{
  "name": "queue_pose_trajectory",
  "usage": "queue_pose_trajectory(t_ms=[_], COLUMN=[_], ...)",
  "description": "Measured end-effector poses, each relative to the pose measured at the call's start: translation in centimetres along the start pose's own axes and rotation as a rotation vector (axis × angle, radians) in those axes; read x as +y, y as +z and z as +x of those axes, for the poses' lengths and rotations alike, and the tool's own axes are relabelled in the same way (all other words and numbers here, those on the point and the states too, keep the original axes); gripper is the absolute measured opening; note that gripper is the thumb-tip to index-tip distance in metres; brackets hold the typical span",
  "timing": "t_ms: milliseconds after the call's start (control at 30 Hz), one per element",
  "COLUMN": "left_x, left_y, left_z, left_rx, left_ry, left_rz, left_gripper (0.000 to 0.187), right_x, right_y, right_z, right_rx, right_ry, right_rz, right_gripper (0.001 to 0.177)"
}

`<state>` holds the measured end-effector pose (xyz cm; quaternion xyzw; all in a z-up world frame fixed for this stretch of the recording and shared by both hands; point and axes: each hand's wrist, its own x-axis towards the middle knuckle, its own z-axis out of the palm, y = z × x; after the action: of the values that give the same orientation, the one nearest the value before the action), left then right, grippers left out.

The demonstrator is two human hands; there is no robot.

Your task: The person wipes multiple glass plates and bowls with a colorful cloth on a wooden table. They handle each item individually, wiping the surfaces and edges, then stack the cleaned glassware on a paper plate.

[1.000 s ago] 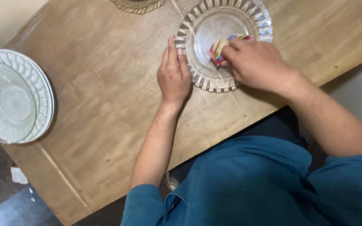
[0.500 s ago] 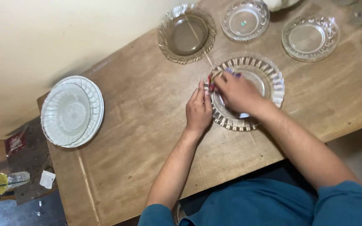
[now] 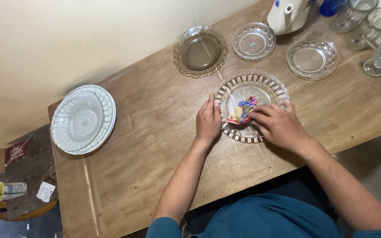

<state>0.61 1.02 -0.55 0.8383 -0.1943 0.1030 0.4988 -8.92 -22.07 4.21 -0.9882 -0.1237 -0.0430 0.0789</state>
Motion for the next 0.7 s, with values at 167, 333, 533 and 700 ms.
queue_pose_trajectory(t_ms=[167,333,533,700], left_x=[0.2,-0.2,-1.7,-1.4], left_y=[-0.6,-1.9,-5.0,-9.4], left_z=[-0.7,-2.0,-5.0,-5.8], left_rx=[0.018,0.027,0.084,0.147], left_ry=[-0.022,-0.049,-0.089,0.155], left_rz=[0.012,0.037,0.132,0.494], left_gripper=[0.041,0.042,0.043,0.047], right_x=[2.4,3.5,1.7,-1.3], right_y=[-0.8,0.0,2.3,4.3], right_z=[0.7,2.4,5.9,10.2], right_rx=[0.18,0.197,0.112,0.006], right_ry=[0.168,0.28,-0.006,-0.145], right_rz=[0.178,0.587,0.631,0.682], right_gripper=[0.055,0.1,0.089,0.084])
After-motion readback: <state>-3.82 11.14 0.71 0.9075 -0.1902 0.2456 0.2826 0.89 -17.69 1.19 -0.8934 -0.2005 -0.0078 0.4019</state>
